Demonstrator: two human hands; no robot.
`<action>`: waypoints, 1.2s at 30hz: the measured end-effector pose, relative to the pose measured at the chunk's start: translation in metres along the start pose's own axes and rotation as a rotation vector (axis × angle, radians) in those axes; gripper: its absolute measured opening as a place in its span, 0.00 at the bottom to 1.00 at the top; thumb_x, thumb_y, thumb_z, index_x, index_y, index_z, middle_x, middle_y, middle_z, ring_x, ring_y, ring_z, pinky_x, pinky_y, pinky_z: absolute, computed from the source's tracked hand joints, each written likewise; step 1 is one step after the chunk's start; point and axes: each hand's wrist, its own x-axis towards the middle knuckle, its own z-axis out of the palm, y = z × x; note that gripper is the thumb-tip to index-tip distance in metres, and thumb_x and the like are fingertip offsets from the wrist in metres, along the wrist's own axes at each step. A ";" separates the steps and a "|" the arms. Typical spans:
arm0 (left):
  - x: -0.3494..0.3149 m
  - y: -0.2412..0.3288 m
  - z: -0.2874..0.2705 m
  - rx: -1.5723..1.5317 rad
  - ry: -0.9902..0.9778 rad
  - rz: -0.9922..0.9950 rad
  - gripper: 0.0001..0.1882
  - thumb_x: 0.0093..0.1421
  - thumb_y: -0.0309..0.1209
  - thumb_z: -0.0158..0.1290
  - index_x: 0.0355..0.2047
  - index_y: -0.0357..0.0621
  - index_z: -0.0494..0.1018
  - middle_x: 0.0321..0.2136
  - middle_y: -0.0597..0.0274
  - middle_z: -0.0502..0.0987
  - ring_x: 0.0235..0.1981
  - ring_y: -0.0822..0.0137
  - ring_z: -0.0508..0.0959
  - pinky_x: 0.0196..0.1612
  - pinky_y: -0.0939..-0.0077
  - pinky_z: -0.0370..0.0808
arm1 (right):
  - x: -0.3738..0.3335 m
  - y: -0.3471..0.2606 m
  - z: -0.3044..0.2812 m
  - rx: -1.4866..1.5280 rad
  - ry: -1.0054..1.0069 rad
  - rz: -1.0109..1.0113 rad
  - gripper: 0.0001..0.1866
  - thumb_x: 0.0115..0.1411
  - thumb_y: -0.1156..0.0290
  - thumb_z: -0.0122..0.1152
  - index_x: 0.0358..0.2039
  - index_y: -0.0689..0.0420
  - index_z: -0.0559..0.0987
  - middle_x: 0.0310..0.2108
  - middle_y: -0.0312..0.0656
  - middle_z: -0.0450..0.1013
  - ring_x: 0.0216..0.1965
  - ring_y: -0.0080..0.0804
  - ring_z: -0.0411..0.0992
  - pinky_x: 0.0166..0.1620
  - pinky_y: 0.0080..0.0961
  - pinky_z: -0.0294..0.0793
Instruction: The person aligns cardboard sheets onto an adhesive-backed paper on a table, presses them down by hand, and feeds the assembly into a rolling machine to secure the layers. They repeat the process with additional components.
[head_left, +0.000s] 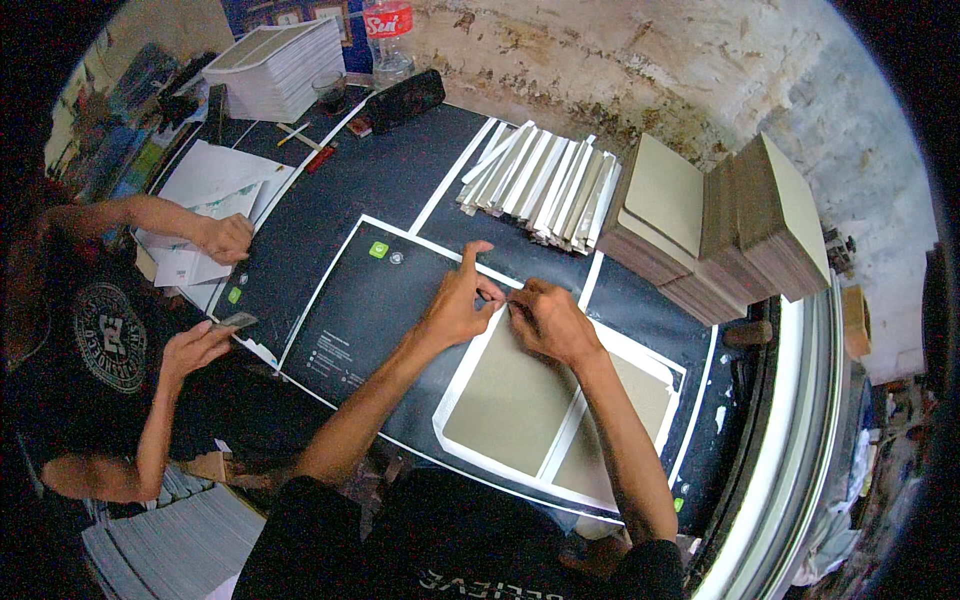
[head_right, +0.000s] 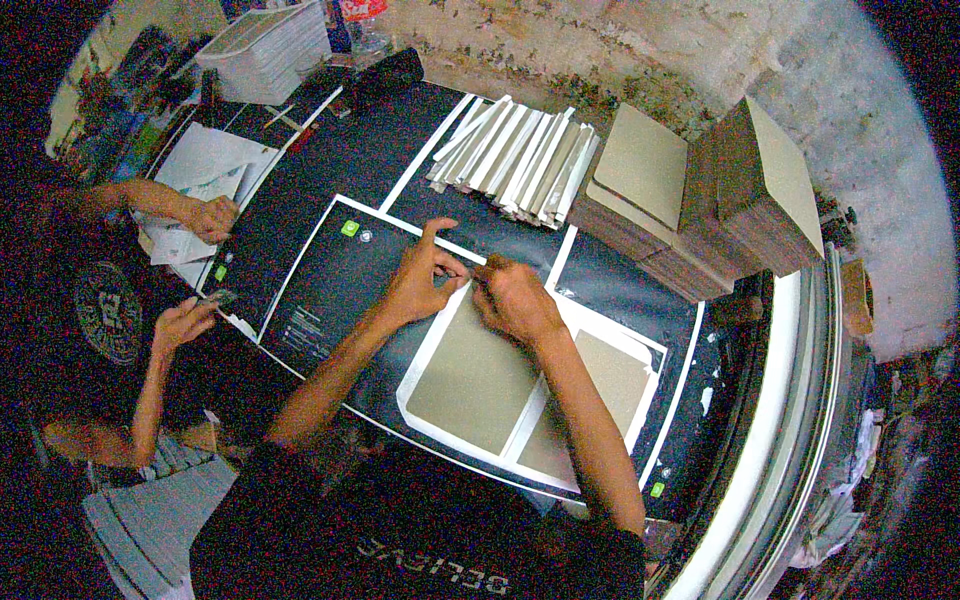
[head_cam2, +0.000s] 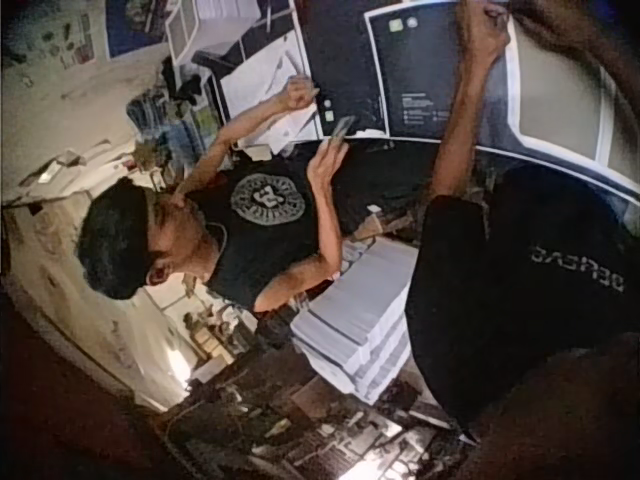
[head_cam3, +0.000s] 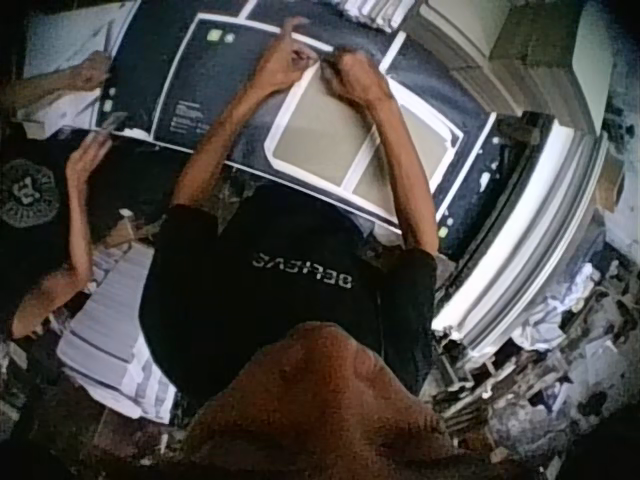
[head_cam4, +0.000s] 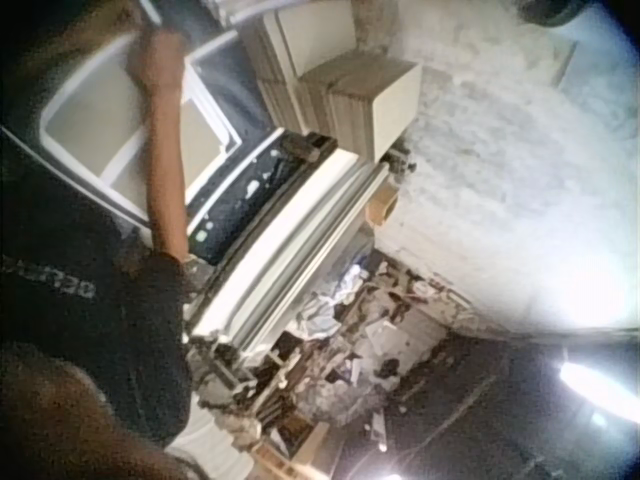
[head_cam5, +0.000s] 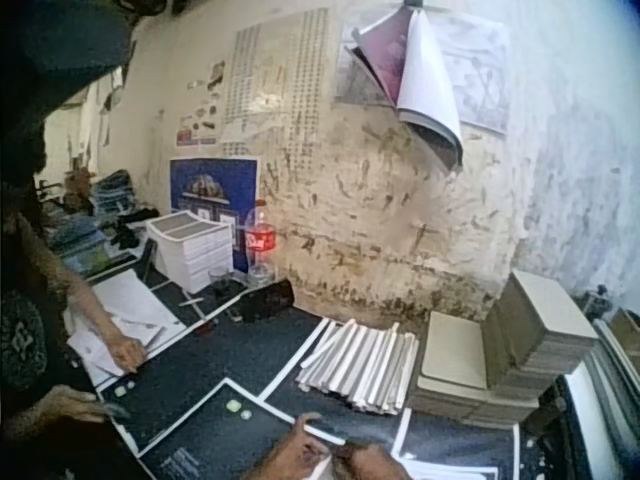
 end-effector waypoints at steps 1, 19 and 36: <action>0.000 0.000 0.000 0.010 0.000 -0.002 0.43 0.52 0.17 0.62 0.63 0.35 0.50 0.30 0.52 0.84 0.33 0.58 0.85 0.39 0.65 0.80 | 0.000 -0.001 0.001 -0.003 0.010 0.001 0.11 0.56 0.75 0.61 0.39 0.65 0.83 0.33 0.57 0.75 0.34 0.59 0.76 0.41 0.47 0.76; 0.004 0.011 -0.001 0.088 -0.009 -0.067 0.43 0.51 0.20 0.62 0.62 0.30 0.50 0.30 0.49 0.85 0.33 0.54 0.86 0.39 0.63 0.81 | -0.011 0.007 0.005 -0.159 -0.003 -0.179 0.11 0.56 0.73 0.61 0.39 0.65 0.83 0.36 0.53 0.77 0.39 0.51 0.78 0.44 0.41 0.80; -0.017 0.037 -0.010 0.194 0.127 -0.009 0.35 0.52 0.21 0.66 0.60 0.38 0.64 0.32 0.52 0.84 0.35 0.54 0.85 0.42 0.63 0.81 | -0.029 -0.003 -0.012 -0.013 -0.078 0.011 0.17 0.55 0.77 0.62 0.47 0.65 0.82 0.47 0.57 0.78 0.48 0.51 0.78 0.52 0.37 0.79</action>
